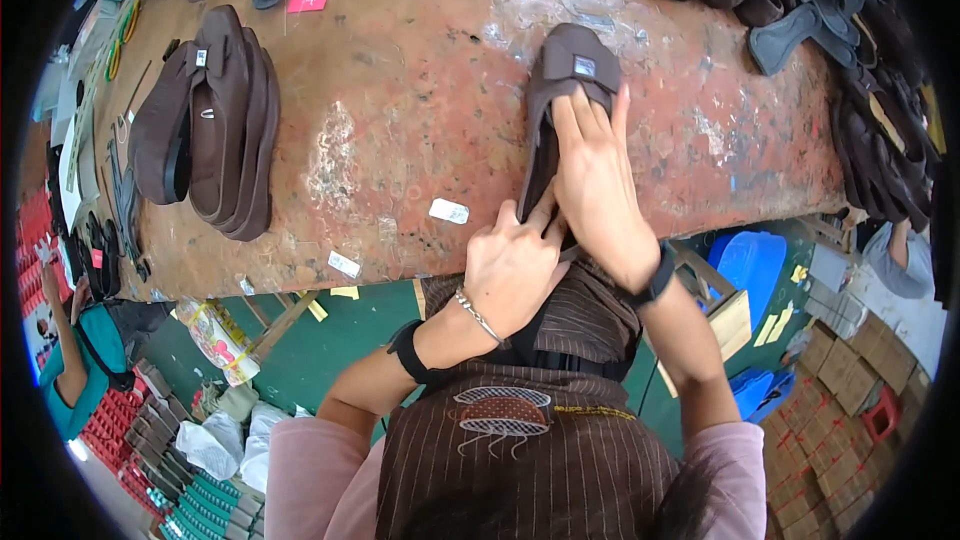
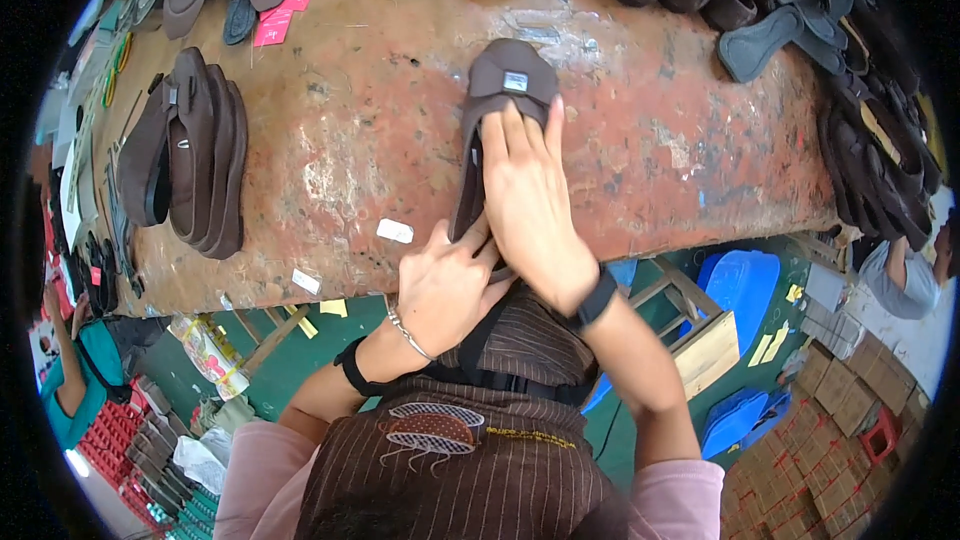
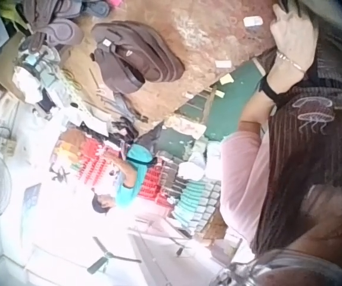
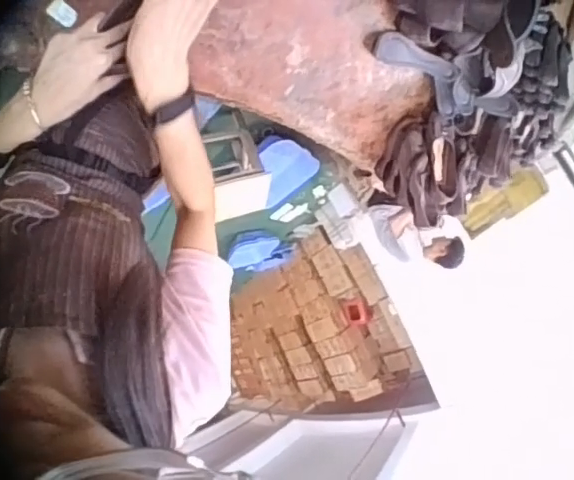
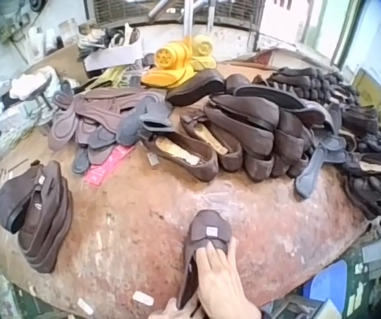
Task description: Sort shoe components, use a pressing machine, and assemble insoles into shoe outers.
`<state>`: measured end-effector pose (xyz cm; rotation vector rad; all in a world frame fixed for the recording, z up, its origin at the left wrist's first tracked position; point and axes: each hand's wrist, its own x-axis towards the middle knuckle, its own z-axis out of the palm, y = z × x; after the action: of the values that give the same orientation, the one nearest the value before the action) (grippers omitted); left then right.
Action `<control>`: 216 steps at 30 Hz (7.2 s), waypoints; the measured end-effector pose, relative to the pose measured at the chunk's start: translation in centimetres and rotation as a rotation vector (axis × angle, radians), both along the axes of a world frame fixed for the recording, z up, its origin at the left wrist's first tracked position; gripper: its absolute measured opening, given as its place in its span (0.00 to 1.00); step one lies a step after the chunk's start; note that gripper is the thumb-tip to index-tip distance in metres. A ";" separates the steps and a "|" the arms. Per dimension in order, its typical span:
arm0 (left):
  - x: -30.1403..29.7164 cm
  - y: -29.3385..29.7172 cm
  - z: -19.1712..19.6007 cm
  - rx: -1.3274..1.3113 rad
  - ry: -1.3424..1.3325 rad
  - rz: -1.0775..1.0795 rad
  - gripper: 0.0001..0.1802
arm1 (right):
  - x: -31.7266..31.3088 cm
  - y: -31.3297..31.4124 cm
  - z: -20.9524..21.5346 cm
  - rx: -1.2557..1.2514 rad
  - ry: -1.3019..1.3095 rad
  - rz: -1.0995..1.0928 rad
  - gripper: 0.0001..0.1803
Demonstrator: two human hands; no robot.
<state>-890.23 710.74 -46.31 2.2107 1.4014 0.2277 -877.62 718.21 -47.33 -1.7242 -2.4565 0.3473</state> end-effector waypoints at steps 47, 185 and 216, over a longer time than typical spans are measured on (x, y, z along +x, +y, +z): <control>-14.8 17.7 10.5 0.684 0.280 0.447 0.32 | 32.8 10.0 0.5 -0.067 1.740 -0.927 0.17; -36.6 12.6 9.1 0.237 0.536 0.813 0.30 | 37.6 27.0 0.0 -0.231 1.681 -1.309 0.36; -10.4 4.5 6.7 0.036 -0.083 -0.190 0.09 | 16.3 -3.0 8.7 0.271 0.560 -0.381 0.20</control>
<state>-900.64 715.20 -39.59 2.3181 1.1439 0.2758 -861.28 715.22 -38.59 -1.6485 -1.6653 0.3693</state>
